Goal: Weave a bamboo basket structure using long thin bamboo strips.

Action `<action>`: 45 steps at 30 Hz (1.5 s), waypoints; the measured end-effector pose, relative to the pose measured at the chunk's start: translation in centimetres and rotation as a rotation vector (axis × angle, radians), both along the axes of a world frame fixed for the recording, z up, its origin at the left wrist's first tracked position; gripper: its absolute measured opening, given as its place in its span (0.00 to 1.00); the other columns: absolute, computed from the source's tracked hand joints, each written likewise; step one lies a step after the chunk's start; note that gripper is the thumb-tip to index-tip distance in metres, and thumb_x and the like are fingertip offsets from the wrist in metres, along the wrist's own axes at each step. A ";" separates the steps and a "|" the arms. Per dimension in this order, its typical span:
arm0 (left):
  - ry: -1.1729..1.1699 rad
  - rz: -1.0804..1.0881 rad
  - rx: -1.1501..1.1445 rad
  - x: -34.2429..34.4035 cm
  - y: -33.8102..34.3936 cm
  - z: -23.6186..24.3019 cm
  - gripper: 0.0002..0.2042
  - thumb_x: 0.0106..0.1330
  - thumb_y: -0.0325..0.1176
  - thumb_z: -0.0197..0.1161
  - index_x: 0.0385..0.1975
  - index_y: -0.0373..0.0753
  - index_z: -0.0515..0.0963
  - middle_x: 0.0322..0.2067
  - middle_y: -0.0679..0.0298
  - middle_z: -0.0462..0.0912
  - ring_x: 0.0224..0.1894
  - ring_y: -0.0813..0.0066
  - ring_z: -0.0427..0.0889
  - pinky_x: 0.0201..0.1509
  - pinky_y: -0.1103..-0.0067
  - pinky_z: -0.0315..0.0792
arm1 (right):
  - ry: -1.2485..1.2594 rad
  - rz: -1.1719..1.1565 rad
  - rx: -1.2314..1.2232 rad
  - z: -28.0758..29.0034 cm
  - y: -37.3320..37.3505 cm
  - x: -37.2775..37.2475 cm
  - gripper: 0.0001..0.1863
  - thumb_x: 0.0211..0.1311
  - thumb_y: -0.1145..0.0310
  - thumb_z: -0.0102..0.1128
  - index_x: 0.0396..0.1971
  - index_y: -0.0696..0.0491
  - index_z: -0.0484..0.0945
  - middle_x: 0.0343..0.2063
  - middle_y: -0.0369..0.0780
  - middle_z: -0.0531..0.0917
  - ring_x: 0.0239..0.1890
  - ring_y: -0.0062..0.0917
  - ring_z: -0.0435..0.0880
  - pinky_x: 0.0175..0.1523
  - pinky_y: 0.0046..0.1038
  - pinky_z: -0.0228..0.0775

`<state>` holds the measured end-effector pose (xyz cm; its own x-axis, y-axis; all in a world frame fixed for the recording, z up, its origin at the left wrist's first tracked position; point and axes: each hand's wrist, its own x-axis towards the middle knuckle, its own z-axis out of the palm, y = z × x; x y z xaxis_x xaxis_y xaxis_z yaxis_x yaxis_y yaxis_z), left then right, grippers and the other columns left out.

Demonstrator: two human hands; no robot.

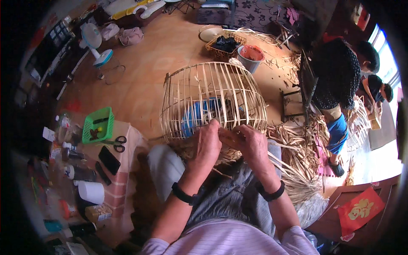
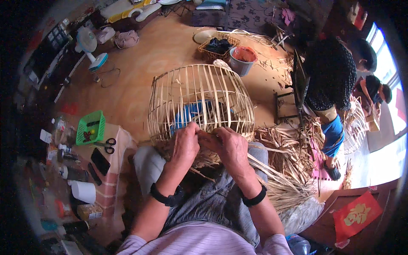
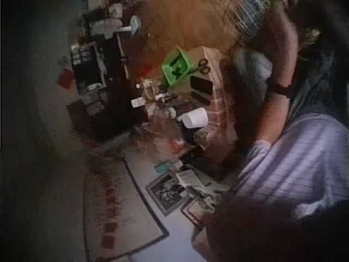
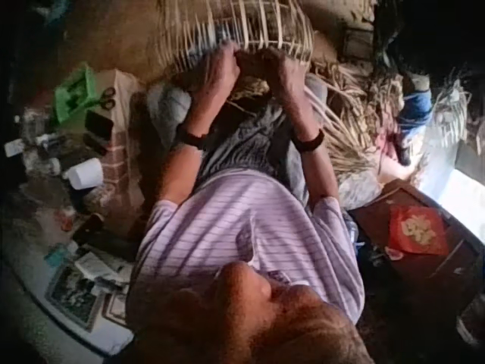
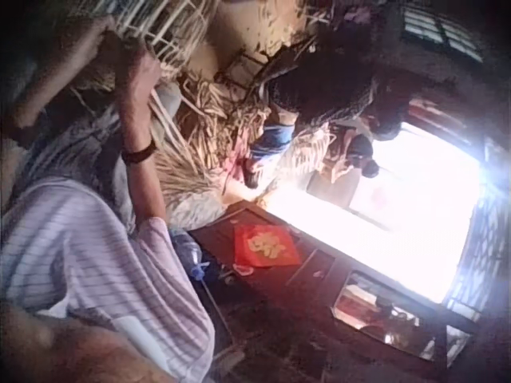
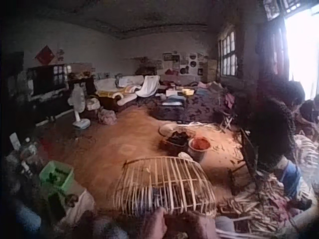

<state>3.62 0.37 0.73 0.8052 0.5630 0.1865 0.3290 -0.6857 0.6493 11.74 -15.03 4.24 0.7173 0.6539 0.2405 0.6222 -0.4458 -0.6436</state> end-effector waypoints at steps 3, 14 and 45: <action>0.005 0.012 -0.015 -0.4 -0.4 1.0 0.08 0.62 0.16 0.61 0.38 0.35 0.78 0.31 0.41 0.84 0.39 0.40 0.86 0.42 0.57 0.78 | 0.004 -0.026 -0.021 -0.4 0.9 -0.1 0.20 0.56 0.54 0.78 0.39 0.53 0.86 0.26 0.47 0.86 0.30 0.44 0.88 0.36 0.41 0.78; -0.166 -0.026 -0.126 -0.7 -0.6 0.2 0.09 0.62 0.16 0.62 0.38 0.37 0.76 0.31 0.44 0.85 0.40 0.39 0.86 0.41 0.56 0.77 | -0.051 -0.090 -0.054 -1.7 2.9 0.3 0.20 0.60 0.50 0.75 0.32 0.53 0.81 0.18 0.49 0.83 0.25 0.48 0.86 0.30 0.45 0.77; 0.025 -0.057 -0.026 -0.9 -0.8 0.6 0.15 0.65 0.13 0.56 0.48 0.36 0.68 0.35 0.41 0.83 0.38 0.39 0.84 0.42 0.57 0.78 | -0.024 0.119 0.002 -2.7 3.6 1.5 0.15 0.52 0.61 0.76 0.32 0.55 0.83 0.30 0.48 0.86 0.36 0.48 0.87 0.42 0.43 0.80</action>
<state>2.72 -0.47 1.32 0.8400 0.5208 0.1518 0.3064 -0.6864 0.6595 13.27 -11.47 1.51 0.6282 0.7340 0.2580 0.6863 -0.3666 -0.6281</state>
